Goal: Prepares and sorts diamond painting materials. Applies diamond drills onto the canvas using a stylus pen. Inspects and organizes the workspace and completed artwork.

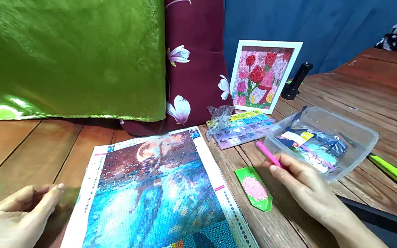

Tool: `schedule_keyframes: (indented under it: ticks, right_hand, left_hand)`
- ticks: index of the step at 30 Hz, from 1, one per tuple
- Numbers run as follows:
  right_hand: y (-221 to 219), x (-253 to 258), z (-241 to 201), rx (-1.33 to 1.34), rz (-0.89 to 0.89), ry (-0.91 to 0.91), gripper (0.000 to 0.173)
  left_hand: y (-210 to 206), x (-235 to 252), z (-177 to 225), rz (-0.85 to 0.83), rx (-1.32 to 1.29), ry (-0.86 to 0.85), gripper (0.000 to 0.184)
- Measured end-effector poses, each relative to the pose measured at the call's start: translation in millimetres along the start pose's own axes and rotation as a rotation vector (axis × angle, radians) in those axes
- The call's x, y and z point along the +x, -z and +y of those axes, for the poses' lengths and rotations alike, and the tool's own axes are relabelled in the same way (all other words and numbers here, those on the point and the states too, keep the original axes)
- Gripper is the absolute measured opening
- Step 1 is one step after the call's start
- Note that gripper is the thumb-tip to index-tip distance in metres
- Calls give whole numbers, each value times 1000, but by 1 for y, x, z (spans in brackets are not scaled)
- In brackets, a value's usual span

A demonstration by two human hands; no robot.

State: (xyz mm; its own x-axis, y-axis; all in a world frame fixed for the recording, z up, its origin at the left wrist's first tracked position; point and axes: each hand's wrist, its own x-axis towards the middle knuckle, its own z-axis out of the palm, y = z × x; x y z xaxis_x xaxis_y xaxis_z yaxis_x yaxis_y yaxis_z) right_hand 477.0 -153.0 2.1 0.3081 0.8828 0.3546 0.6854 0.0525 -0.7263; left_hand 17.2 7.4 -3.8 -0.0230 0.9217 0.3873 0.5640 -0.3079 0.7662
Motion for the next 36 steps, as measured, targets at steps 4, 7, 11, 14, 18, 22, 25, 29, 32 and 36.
schedule_keyframes:
  ticks: [4,7,11,14,18,22,25,29,32,36]
  right_hand:
    - [-2,-4,4,-272,-95,105,16]
    - [-5,0,2,-334,-145,87,9]
    - [-12,7,-5,-382,-211,39,10]
    - [-18,13,-4,-439,-185,51,14]
    - [-15,13,1,-442,-112,105,13]
    - [-6,4,1,-416,-193,68,9]
    - [-1,-3,0,-397,-266,35,11]
    - [4,-6,1,-358,-203,62,16]
    - [0,-5,0,-338,-229,48,17]
    - [-9,-6,0,-343,-223,48,16]
  left_hand:
    - [2,0,1,-44,-17,-43,9]
    - [1,0,-1,-44,-40,-49,8]
    - [-1,0,1,-35,-49,-37,7]
    - [0,0,0,-31,-22,-32,7]
    - [0,0,1,-29,-13,-27,8]
    - [-3,-3,8,-7,-27,27,9]
    - [-2,-2,3,-12,-30,18,9]
    - [-4,-4,10,-15,-28,53,11]
    - [-2,-2,7,-37,-36,7,8]
    - [-1,0,2,-46,-18,-20,8]
